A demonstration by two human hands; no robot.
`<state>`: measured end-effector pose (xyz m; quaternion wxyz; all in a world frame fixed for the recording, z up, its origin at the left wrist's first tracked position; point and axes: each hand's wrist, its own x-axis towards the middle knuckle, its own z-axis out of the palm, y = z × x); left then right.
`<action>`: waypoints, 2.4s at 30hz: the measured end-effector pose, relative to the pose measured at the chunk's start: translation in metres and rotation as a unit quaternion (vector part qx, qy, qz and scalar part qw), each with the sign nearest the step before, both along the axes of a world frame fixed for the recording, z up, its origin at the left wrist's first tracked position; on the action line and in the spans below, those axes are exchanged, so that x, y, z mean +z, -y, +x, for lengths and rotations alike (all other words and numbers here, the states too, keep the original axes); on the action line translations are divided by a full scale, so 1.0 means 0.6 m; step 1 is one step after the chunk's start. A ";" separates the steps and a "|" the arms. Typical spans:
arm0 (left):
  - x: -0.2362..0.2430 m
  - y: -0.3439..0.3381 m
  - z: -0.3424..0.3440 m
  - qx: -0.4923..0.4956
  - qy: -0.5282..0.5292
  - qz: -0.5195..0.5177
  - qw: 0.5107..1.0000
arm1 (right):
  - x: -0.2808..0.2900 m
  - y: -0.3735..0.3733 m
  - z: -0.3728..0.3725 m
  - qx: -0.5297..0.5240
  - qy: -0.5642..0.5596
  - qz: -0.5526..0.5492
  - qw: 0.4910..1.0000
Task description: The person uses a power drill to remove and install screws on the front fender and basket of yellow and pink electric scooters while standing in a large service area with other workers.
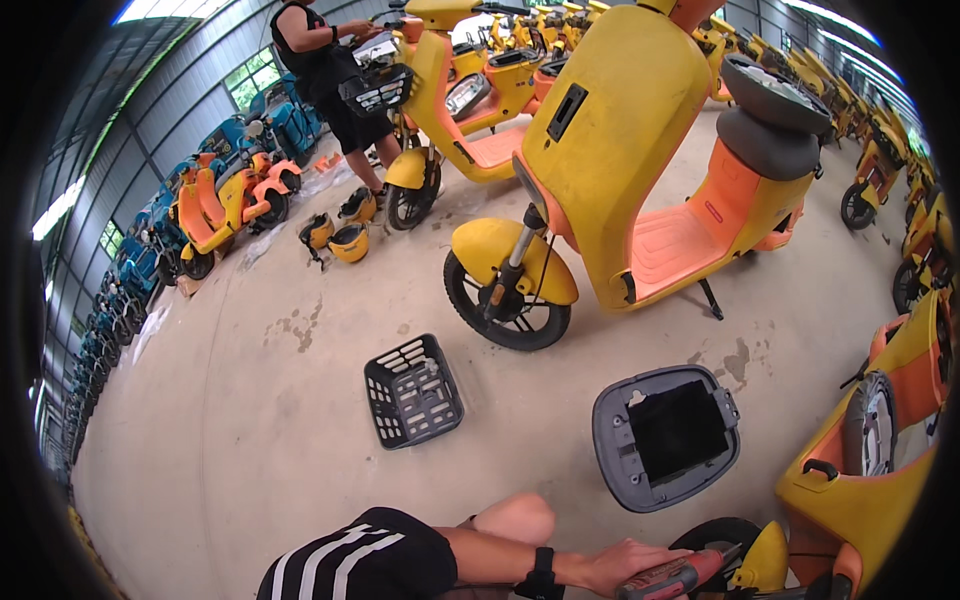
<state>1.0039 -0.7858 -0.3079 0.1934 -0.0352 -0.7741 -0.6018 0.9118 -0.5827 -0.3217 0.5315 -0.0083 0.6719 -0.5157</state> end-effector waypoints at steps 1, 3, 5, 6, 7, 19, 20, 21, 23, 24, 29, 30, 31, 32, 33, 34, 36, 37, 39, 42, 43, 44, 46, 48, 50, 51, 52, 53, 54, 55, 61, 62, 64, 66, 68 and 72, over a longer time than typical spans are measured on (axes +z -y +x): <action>0.010 -0.028 0.004 -0.005 0.008 0.008 1.000 | 0.046 -0.030 0.020 0.022 0.053 0.052 0.997; 0.021 -0.036 0.001 -0.130 0.114 0.032 0.984 | 0.141 -0.088 0.068 0.056 0.170 0.164 0.970; 0.005 -0.042 0.013 -0.136 0.159 0.108 0.972 | 0.201 -0.103 0.111 0.095 0.272 0.253 0.924; 0.005 -0.058 0.018 -0.130 0.161 0.126 0.970 | 0.234 -0.113 0.121 0.107 0.299 0.277 0.907; -0.001 -0.068 0.029 -0.113 0.157 0.123 0.973 | 0.233 -0.156 0.143 0.098 0.299 0.293 0.903; 0.233 0.049 0.243 -0.006 0.528 0.259 0.809 | 0.513 -0.148 0.274 0.100 0.043 0.206 0.973; 0.321 0.101 0.239 -0.040 0.560 0.145 0.814 | 0.471 -0.173 0.268 0.062 0.094 0.232 0.966; 0.236 0.107 0.280 -0.005 0.517 0.067 0.853 | 0.459 -0.181 0.258 0.069 0.058 0.208 0.974; 0.358 0.181 0.278 -0.034 0.598 0.017 0.801 | 0.567 -0.106 0.242 0.001 0.001 0.206 0.978; 0.354 0.210 0.299 -0.015 0.592 0.002 0.805 | 0.590 -0.091 0.237 -0.029 -0.038 0.176 0.983; 0.448 0.319 0.322 -0.009 0.694 0.151 0.704 | 0.592 -0.077 0.193 -0.166 -0.097 0.140 0.971; 0.471 0.329 0.315 -0.029 0.714 0.102 0.693 | 0.554 -0.081 0.185 -0.184 -0.082 0.154 0.967; 0.494 0.325 0.319 -0.046 0.731 0.061 0.678 | 0.539 -0.093 0.185 -0.191 -0.065 0.172 0.964; 0.506 0.326 0.321 -0.048 0.712 0.021 0.700 | 0.525 -0.103 0.195 -0.223 -0.004 0.156 0.962; 0.573 0.302 0.288 -0.074 0.700 -0.048 0.709 | 0.532 -0.090 0.184 -0.249 0.054 0.138 0.957; 0.588 0.297 0.267 -0.092 0.663 -0.117 0.734 | 0.543 -0.078 0.176 -0.234 0.066 0.107 0.964; 0.556 0.308 0.248 -0.113 0.631 -0.142 0.754 | 0.570 -0.057 0.161 -0.207 0.080 0.034 0.975; 0.640 0.247 0.187 -0.130 0.628 -0.190 0.743 | 0.577 -0.053 0.153 -0.203 0.083 -0.005 0.976; 0.639 0.214 0.144 -0.162 0.514 -0.180 0.823 | 0.672 -0.025 0.126 -0.160 0.092 -0.084 0.979; 0.690 0.106 0.043 -0.186 0.388 -0.329 0.841 | 0.766 -0.013 0.085 -0.131 0.124 -0.110 0.977; 0.722 0.055 0.010 -0.184 0.366 -0.343 0.845 | 0.783 -0.021 0.071 -0.120 0.106 -0.114 0.980; 0.760 0.001 -0.024 -0.181 0.342 -0.356 0.851 | 0.757 -0.028 0.049 -0.082 0.099 -0.150 0.980; 0.773 -0.068 -0.080 -0.156 0.260 -0.425 0.853 | 0.799 -0.050 0.029 -0.133 -0.035 -0.165 0.977; 0.779 -0.135 -0.139 -0.160 0.176 -0.473 0.848 | 0.793 -0.101 0.003 -0.232 -0.066 -0.212 0.947; 0.799 -0.203 -0.197 -0.176 0.122 -0.500 0.839 | 0.757 -0.160 -0.041 -0.312 -0.107 -0.246 0.911; 0.813 -0.240 -0.224 -0.174 0.130 -0.505 0.836 | 0.756 -0.198 -0.071 -0.327 -0.119 -0.271 0.897; 0.829 -0.277 -0.252 -0.160 0.146 -0.475 0.853 | 0.745 -0.232 -0.102 -0.334 -0.161 -0.296 0.880; 0.847 -0.307 -0.273 -0.152 0.164 -0.446 0.866 | 0.751 -0.259 -0.123 -0.347 -0.199 -0.318 0.860; 0.864 -0.335 -0.295 -0.139 0.180 -0.433 0.872 | 0.757 -0.290 -0.144 -0.347 -0.235 -0.295 0.859; 0.879 -0.358 -0.317 -0.138 0.189 -0.437 0.868 | 0.783 -0.318 -0.168 -0.343 -0.208 -0.296 0.867; 0.872 -0.447 -0.421 -0.086 0.259 -0.333 0.903 | 0.796 -0.397 -0.314 -0.316 -0.297 -0.273 0.859; 0.861 -0.447 -0.431 -0.074 0.248 -0.320 0.911 | 0.805 -0.400 -0.331 -0.297 -0.311 -0.259 0.865; 0.843 -0.442 -0.450 -0.059 0.242 -0.318 0.915 | 0.831 -0.410 -0.354 -0.272 -0.329 -0.241 0.872; 0.836 -0.438 -0.462 -0.055 0.249 -0.293 0.921 | 0.816 -0.401 -0.365 -0.304 -0.254 -0.289 0.871; 0.841 -0.451 -0.463 -0.042 0.249 -0.283 0.925 | 0.789 -0.389 -0.363 -0.372 -0.139 -0.394 0.829; 0.842 -0.490 -0.451 -0.110 0.276 -0.236 0.925 | 0.715 -0.384 -0.328 -0.259 -0.313 -0.390 0.827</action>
